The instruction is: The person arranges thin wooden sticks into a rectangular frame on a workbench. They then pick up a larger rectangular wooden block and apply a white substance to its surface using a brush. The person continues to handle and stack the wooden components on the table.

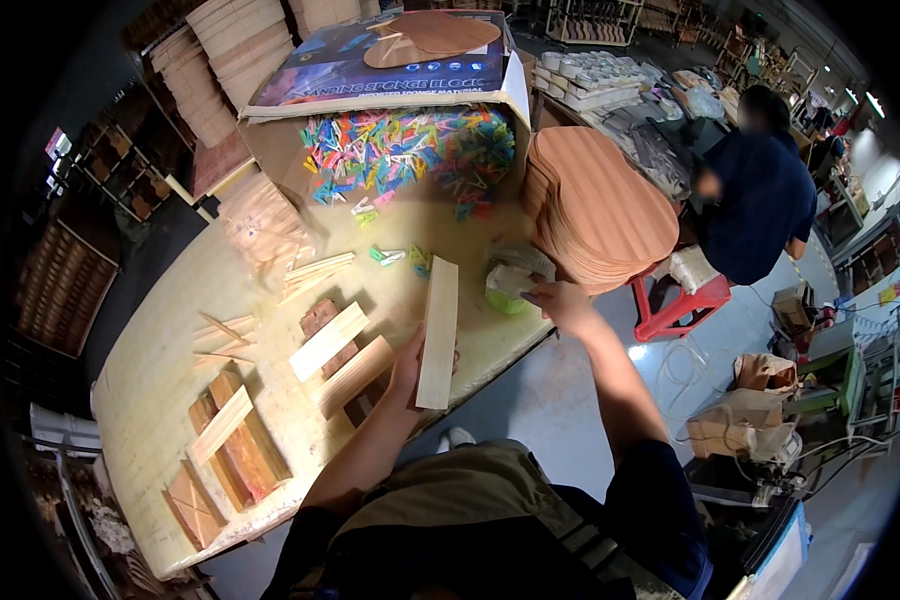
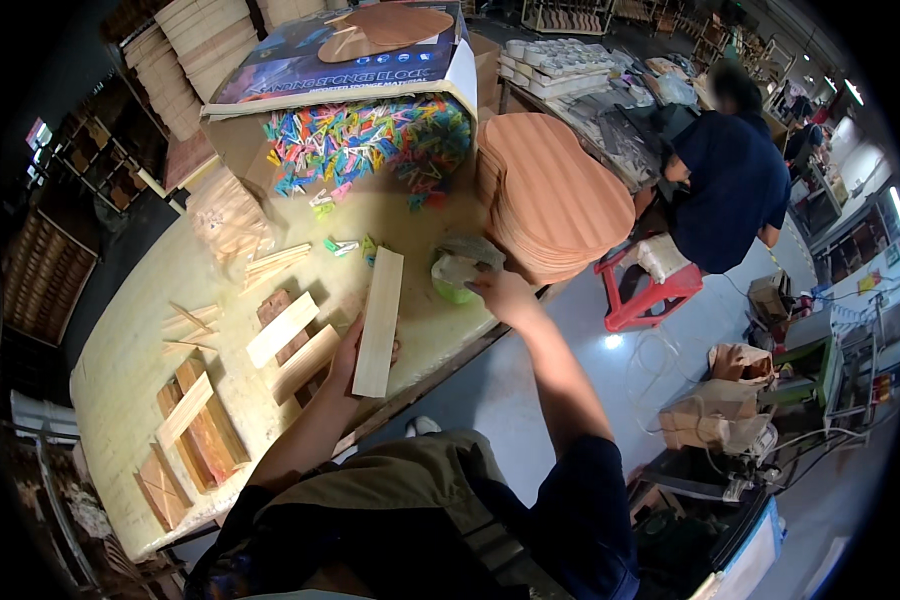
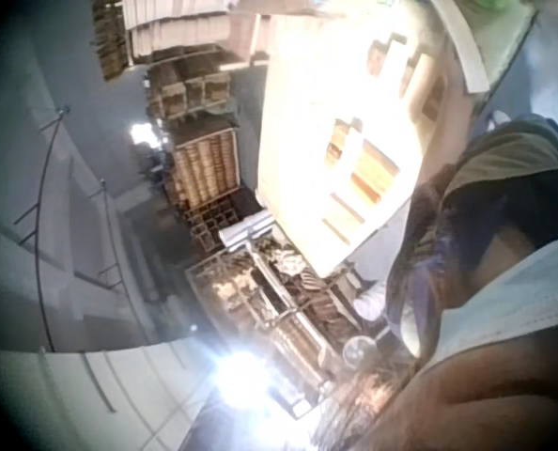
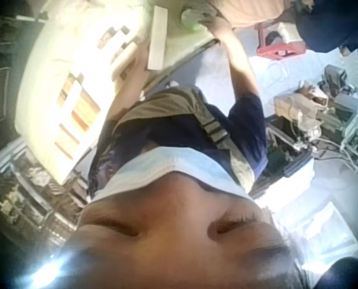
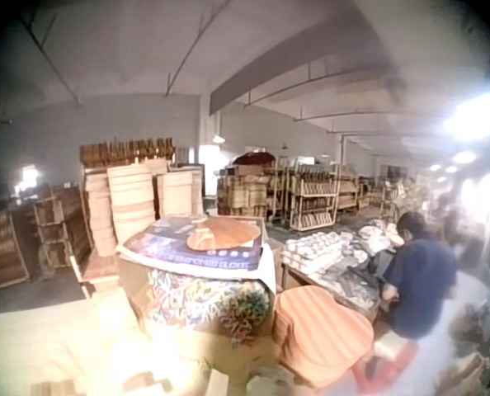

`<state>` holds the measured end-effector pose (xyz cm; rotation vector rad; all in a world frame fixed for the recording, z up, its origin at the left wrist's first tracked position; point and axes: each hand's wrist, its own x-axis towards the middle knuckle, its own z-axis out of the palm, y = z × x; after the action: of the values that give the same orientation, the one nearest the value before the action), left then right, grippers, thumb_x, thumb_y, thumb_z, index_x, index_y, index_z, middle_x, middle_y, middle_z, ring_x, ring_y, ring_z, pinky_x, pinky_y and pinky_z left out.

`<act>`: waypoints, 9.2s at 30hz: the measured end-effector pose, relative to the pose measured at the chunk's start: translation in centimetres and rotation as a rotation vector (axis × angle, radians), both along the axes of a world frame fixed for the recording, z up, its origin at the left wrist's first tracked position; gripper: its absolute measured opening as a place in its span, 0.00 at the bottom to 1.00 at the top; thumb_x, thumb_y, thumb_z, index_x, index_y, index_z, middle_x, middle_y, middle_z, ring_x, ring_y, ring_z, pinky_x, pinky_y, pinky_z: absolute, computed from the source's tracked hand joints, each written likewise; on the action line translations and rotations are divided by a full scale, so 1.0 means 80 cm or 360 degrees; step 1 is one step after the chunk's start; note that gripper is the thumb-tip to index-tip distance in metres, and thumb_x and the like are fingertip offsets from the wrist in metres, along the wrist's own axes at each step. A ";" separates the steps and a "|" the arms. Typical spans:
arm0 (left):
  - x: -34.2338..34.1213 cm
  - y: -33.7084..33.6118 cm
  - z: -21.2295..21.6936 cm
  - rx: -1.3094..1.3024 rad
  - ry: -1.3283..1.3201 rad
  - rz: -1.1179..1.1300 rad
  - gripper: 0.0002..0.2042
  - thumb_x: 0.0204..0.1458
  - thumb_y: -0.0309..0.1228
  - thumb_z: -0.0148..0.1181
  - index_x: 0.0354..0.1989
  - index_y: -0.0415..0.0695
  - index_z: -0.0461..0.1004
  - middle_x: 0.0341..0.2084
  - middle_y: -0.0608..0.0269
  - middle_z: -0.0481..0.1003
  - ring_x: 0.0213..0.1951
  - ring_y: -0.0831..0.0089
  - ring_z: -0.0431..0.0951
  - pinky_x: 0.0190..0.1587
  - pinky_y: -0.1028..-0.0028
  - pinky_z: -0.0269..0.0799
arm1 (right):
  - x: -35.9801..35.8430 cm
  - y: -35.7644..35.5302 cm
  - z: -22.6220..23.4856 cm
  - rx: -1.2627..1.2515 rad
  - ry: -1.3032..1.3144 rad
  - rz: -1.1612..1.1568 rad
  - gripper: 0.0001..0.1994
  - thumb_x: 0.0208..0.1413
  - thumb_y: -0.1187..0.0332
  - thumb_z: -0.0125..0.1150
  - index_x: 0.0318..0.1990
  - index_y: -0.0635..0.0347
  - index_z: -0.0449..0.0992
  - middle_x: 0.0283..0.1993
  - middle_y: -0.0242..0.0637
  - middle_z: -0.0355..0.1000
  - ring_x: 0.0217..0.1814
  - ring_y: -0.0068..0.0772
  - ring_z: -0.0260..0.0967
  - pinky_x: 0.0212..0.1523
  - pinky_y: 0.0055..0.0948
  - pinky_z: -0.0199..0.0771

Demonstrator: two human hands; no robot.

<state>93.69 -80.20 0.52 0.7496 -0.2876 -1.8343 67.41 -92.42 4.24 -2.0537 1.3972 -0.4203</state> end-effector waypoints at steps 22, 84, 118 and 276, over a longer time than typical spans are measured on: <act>-0.039 -0.009 0.042 -0.0123 0.0604 -0.0460 0.28 0.62 0.50 0.42 0.53 0.32 0.62 0.35 0.60 0.67 0.33 0.72 0.67 0.34 0.76 0.68 | -0.013 0.083 0.005 -0.0812 -0.0592 -0.0309 0.07 0.51 0.73 0.60 0.37 0.58 0.80 0.30 0.42 0.73 0.30 0.45 0.73 0.31 0.35 0.73; 0.008 0.037 0.064 -0.0073 0.0311 -0.0286 0.24 0.61 0.46 0.41 0.51 0.35 0.64 0.35 0.61 0.66 0.32 0.71 0.65 0.32 0.77 0.65 | 0.018 0.068 0.000 -0.0355 -0.0965 -0.0469 0.09 0.54 0.71 0.62 0.40 0.66 0.79 0.28 0.39 0.75 0.30 0.20 0.68 0.31 0.23 0.68; 0.017 -0.014 0.025 -0.0029 0.0867 -0.0073 0.22 0.59 0.39 0.48 0.52 0.30 0.61 0.38 0.56 0.67 0.35 0.69 0.66 0.35 0.77 0.68 | 0.052 0.153 0.034 -0.1026 -0.0398 0.0339 0.11 0.48 0.69 0.66 0.41 0.54 0.80 0.24 0.35 0.68 0.24 0.32 0.69 0.21 0.31 0.68; 0.390 0.381 0.019 -0.0954 0.0609 0.1689 0.26 0.56 0.41 0.48 0.58 0.36 0.62 0.44 0.50 0.71 0.43 0.59 0.71 0.47 0.66 0.71 | 0.208 0.216 0.004 -0.0185 -0.1129 -0.0012 0.11 0.59 0.73 0.53 0.47 0.67 0.75 0.27 0.24 0.63 0.25 0.14 0.54 0.26 0.16 0.55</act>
<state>124.90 -49.71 2.06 0.0500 -0.1240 -0.7691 84.03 -75.18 4.55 -1.7175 0.9544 -1.1236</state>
